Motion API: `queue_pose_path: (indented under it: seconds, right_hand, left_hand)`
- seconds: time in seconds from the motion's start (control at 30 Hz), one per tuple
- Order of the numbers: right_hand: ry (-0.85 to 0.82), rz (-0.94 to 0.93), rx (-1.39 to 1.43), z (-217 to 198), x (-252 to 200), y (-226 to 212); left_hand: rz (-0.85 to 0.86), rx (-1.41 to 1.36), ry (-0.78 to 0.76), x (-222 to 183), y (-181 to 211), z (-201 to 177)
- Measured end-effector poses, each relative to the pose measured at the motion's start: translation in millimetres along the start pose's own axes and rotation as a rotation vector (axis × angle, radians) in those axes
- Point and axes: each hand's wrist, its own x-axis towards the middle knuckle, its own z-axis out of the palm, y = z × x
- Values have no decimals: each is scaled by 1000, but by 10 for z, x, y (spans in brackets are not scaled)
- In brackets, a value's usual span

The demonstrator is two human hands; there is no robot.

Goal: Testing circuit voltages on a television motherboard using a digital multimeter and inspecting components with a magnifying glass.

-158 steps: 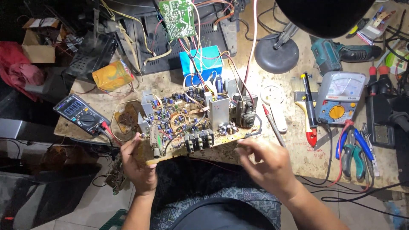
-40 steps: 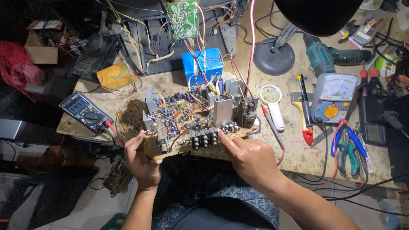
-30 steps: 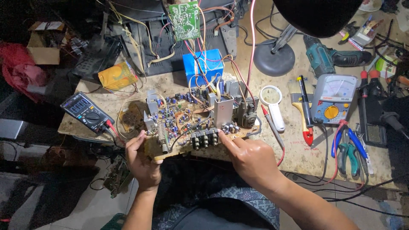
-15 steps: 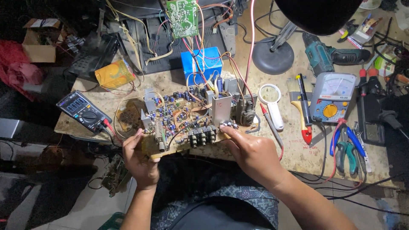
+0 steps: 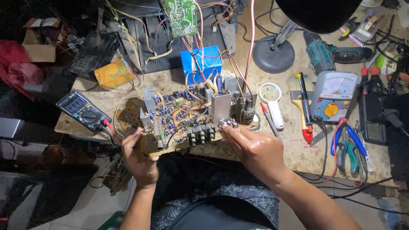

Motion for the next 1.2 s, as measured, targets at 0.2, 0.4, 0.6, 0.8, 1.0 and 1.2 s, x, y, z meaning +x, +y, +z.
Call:
queue_pose_path:
  seconds: [0.2,0.4,0.6,0.8,1.0,1.2]
  right_hand:
    - [33,-57,-54,7,-12,23]
    - [31,-52,-56,11,-2,33]
    - [-68,44,120,-45,91,14]
    - [-197,48,246,-59,184,78]
    - [18,125,424,49,-120,303]
    - [224,374,89,303,-457,985]
  left_hand:
    - [-18,-23,21,-1,2,12]
    - [-31,-5,18,39,49,9]
    - [-49,-8,5,59,82,-5]
    - [-59,-12,-5,79,109,-3]
    - [-50,46,33,141,143,14]
    - [-58,58,55,208,220,57]
